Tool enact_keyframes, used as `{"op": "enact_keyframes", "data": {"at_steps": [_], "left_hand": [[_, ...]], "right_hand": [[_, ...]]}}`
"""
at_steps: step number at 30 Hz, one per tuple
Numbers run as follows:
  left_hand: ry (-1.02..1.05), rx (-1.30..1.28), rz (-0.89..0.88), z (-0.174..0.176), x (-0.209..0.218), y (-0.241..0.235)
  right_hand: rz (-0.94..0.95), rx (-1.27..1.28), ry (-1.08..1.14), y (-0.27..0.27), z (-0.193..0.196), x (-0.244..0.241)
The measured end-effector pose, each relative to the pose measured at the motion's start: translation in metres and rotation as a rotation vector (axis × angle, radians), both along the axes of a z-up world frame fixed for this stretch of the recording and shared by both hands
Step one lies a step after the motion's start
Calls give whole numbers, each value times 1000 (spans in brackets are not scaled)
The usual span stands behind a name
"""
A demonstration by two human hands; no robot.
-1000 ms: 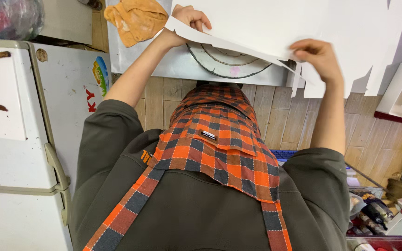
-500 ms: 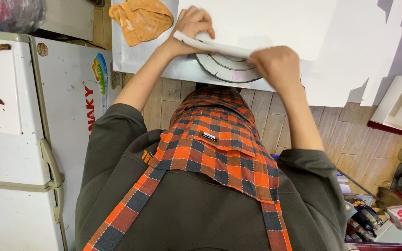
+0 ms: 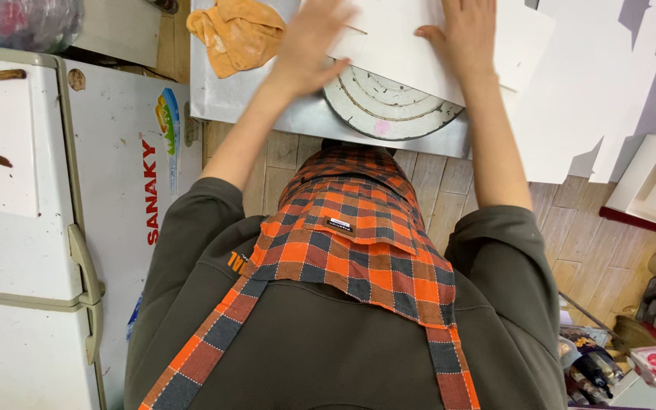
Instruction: The person assembles white cardboard boxes by folding and pressing the flaps into shape. They handle each box one at a time, folding the sides and securing the structure on a metal countertop.
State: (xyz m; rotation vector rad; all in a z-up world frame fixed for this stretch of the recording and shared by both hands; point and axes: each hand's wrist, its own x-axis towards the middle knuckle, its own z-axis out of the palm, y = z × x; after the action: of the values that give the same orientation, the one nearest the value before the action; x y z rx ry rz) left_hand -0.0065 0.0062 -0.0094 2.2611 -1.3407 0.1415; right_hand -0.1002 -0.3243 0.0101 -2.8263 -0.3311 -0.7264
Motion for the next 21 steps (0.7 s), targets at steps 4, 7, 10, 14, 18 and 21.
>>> {"op": "enact_keyframes", "data": {"at_steps": [4, 7, 10, 14, 18, 21], "left_hand": [[-85, 78, -264, 15, -2, -66], [62, 156, -304, 18, 8, -91], [4, 151, -326, 11, 16, -91], [-92, 53, -277, -5, -2, -83], [-275, -53, -184, 1, -40, -65], [-276, -104, -220, 18, -57, -49]], "right_hand": [[-39, 183, 66, 10, -18, -11], [-16, 159, 70, 10, -10, -18], [55, 72, 21, 13, 9, -32], [30, 58, 81, 30, 21, -73], [-147, 97, 77, 63, 14, -107], [-189, 52, 69, 86, 9, -121]]}}
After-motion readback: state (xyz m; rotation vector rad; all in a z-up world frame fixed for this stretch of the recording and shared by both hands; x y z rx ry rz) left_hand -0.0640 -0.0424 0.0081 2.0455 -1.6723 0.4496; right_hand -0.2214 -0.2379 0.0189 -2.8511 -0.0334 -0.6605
